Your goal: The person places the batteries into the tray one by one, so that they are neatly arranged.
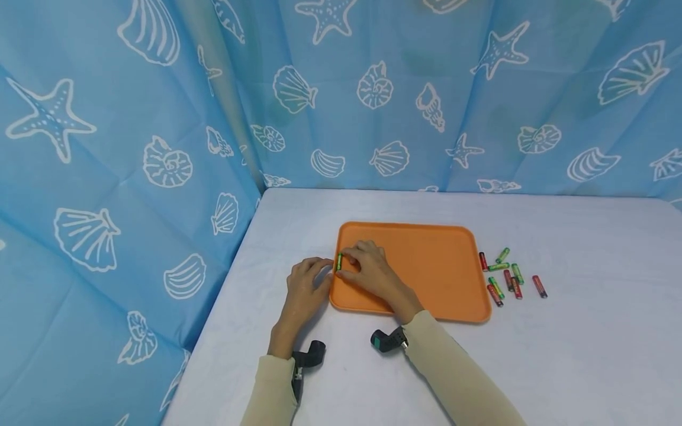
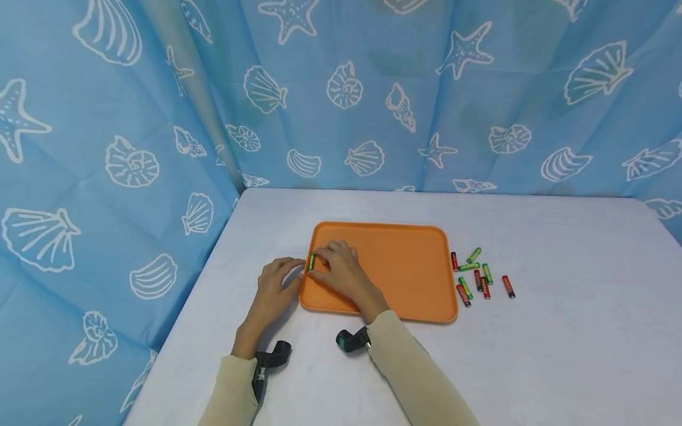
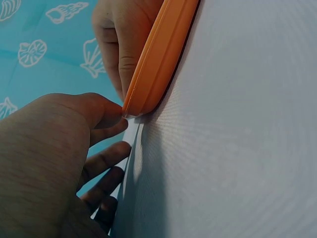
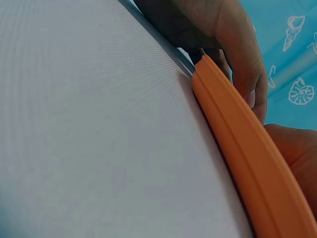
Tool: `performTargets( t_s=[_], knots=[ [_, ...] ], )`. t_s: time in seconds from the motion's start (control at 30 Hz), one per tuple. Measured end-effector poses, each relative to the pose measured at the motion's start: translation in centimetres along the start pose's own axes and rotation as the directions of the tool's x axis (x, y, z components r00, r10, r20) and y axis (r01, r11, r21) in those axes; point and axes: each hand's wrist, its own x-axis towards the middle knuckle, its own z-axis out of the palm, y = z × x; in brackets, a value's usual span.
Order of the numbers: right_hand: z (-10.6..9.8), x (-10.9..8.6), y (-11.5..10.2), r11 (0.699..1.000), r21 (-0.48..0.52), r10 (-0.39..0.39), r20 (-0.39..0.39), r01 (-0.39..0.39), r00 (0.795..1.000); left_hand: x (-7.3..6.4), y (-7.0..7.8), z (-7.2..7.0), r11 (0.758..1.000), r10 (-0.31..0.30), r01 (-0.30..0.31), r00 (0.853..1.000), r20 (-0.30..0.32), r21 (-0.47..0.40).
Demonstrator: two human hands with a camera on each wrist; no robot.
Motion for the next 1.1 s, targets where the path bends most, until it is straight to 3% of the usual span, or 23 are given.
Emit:
performTargets(
  t_s=[0.37, 0.6, 0.83, 1.1],
  knots=[
    [-1.1, -0.2, 0.5, 1.000, 0.025, -0.012, 0.001, 0.012, 1.000, 0.6, 0.4, 0.3, 1.000, 0.010, -0.010, 1.000, 0.000, 0.004],
    [-2.0, -1.1, 0.6, 0.999, 0.031, -0.013, -0.005, 0.013, 1.000, 0.1, 0.2, 0.0, 1.000, -0.009, 0.009, 1.000, 0.005, 0.014],
    [-4.4, -3.3, 1.0, 1.000, 0.008, -0.014, -0.047, 0.015, 0.999, -0.3, 0.4, 0.0, 0.999, -0.034, 0.034, 0.999, 0.006, 0.002],
    [-8.0, -7.1, 3.0, 0.999, 0.037, -0.005, -0.097, 0.009, 0.995, -0.1, 0.5, 0.1, 0.999, -0.031, 0.031, 0.999, 0.016, -0.015]
  ],
)
